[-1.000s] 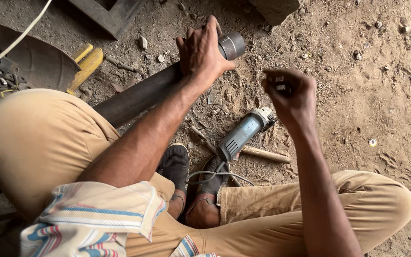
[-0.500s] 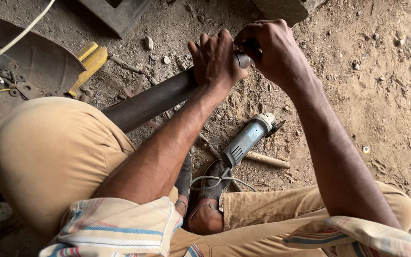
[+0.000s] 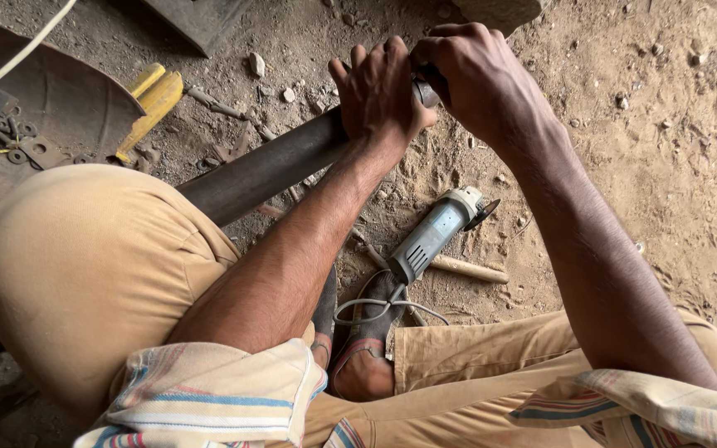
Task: The person sits on the ground and assembles a bundle of small metal cylinders. They then pick up a long metal pipe and slide the cylinders onto it one by one, arranging them in a row along the pipe's length.
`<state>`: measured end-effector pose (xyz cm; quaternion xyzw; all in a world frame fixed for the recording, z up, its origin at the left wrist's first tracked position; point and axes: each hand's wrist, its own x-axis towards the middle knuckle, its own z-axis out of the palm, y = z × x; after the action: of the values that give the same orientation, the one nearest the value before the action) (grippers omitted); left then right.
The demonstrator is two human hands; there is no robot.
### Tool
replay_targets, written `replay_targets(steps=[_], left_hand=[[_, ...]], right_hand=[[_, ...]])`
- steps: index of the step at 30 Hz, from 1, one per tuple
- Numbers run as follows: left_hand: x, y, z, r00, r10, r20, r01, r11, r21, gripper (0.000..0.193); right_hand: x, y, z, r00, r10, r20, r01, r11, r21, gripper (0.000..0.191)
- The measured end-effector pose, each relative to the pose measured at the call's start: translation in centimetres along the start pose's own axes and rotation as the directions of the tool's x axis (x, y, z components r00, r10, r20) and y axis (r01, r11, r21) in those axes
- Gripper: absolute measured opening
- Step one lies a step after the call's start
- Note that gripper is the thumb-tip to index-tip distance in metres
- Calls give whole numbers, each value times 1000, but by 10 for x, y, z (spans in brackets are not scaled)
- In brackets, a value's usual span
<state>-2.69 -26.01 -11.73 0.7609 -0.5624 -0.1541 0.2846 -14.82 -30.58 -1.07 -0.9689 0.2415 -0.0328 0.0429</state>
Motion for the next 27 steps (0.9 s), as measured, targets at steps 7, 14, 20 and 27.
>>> replay_targets(steps=[7, 14, 20, 27], left_hand=[[-4, 5, -6, 999, -29, 18, 29, 999, 21, 94], [-6, 1, -3, 999, -9, -37, 9, 1000, -8, 90], [-8, 0, 15, 966, 67, -251, -65, 998, 17, 105], [-6, -3, 6, 1000, 18, 8, -18, 999, 37, 119]], right_hand=[[-7, -7, 0, 997, -43, -57, 40, 997, -67, 12], [-24, -25, -5, 999, 16, -52, -18, 999, -40, 15], [-48, -26, 4, 996, 69, -58, -68, 997, 24, 18], [-82, -40, 36, 803, 459, -381, -135, 762, 633, 9]])
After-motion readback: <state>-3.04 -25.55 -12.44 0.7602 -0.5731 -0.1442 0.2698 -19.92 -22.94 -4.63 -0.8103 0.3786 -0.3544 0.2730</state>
